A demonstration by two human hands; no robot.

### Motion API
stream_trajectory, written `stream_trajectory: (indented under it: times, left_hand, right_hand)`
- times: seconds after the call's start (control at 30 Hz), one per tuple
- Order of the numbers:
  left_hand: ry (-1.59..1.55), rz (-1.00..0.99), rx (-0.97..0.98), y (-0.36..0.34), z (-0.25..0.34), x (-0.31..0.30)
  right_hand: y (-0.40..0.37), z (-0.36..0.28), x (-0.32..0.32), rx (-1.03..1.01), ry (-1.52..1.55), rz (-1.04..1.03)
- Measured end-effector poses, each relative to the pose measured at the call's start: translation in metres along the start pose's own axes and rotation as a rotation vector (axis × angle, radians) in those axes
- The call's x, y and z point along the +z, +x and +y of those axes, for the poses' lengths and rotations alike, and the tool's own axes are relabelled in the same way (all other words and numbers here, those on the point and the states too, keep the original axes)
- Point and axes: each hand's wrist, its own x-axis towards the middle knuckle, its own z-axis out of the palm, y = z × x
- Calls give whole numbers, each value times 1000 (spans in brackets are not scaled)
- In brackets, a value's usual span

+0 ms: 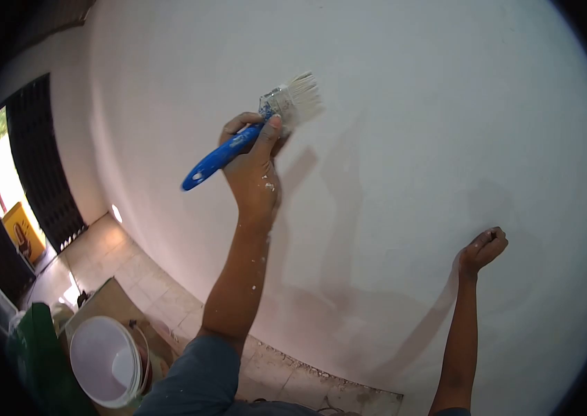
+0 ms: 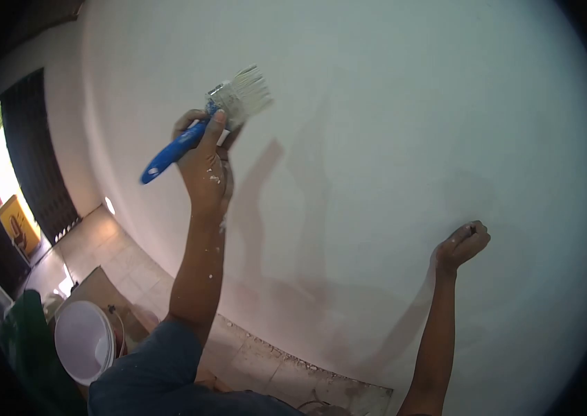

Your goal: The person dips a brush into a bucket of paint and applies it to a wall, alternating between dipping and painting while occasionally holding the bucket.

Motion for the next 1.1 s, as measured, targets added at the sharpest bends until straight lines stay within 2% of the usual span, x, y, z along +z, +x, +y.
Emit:
stream_trajectory:
  times: [0.03,0.07,0.13,0.17,0.23,0.3,0.33,0.37,0.43,0.47,0.5,0.53,0.57,0.6,0.63,0.7,0.73,0.77,0.83,0.87,0.9,0.97,1.03,1.07,1.1]
  left_hand:
    - [208,-90,222,9,-6,-1]
    - [204,-94,213,16,-11,-3]
    - [480,-530,476,31,-15,-2]
    - [473,-533,470,41,-14,1]
    - [798,-839,745,70,-10,17]
    - [709,-895,855,105,-18,34]
    - [797,-917,883,116,-18,40]
    - [792,-923,886,120,-25,35]
    - [557,-1117,592,127,-56,16]
    - [554,-1073,25,99,-60,-6]
    - [769,-1110,-53,69,-54,-24]
    - [827,-1188,-158,44,-54,-47]
    - [950,-1461,435,28,-61,-76]
    - [1018,-1563,221,12,-51,-85]
    - [1052,-1683,100,10,-48,-87]
    - [1052,-1672,278,26,-66,-90]
    - [839,-1567,291,54,-77,-80]
    - [851,-1490,406,81,-70,-49]
    - [707,-1259,785,135,-51,7]
    - [742,-1179,1048,156,-33,36]
    - [697,-1108,1171,170,-26,53]
    - [816,-1126,1032,179,-30,52]
    - [767,-1250,832,153,-76,-3]
    - [871,-1361,768,122,-83,-38]
    - [806,-1229,-297,74,-66,-59]
  right_hand:
    - [-1,1,0,5,-16,7]
    - [-2,2,0,63,-6,-9]
    - [-3,-2,2,121,-1,-24]
    - [-1,-7,1,114,1,-16]
    - [1,-5,0,102,-3,1]
    - [0,3,0,-46,-86,-26]
    - [-1,0,1,-42,-90,-21]
    - [1,-7,1,20,-67,-4]
    - [1,-9,3,74,-46,18]
    - [-1,-4,4,71,-24,15]
    - [-1,0,3,67,-3,7]
    - [1,0,2,61,-6,2]
    - [2,-3,1,45,-13,5]
    - [2,-6,2,36,-19,9]
    - [1,-8,2,45,-22,6]
    - [3,-9,2,61,-60,16]
    - [2,-8,1,57,-63,8]
    - [1,-6,1,56,-43,7]
    - [0,-5,3,62,-23,12]
    - [0,-6,3,82,7,13]
    - [0,-6,3,101,36,12]
    - [0,-10,4,87,18,23]
    - [2,-7,5,68,3,32]
    - [1,-2,5,44,-14,28]
    - [-2,0,4,24,-31,22]
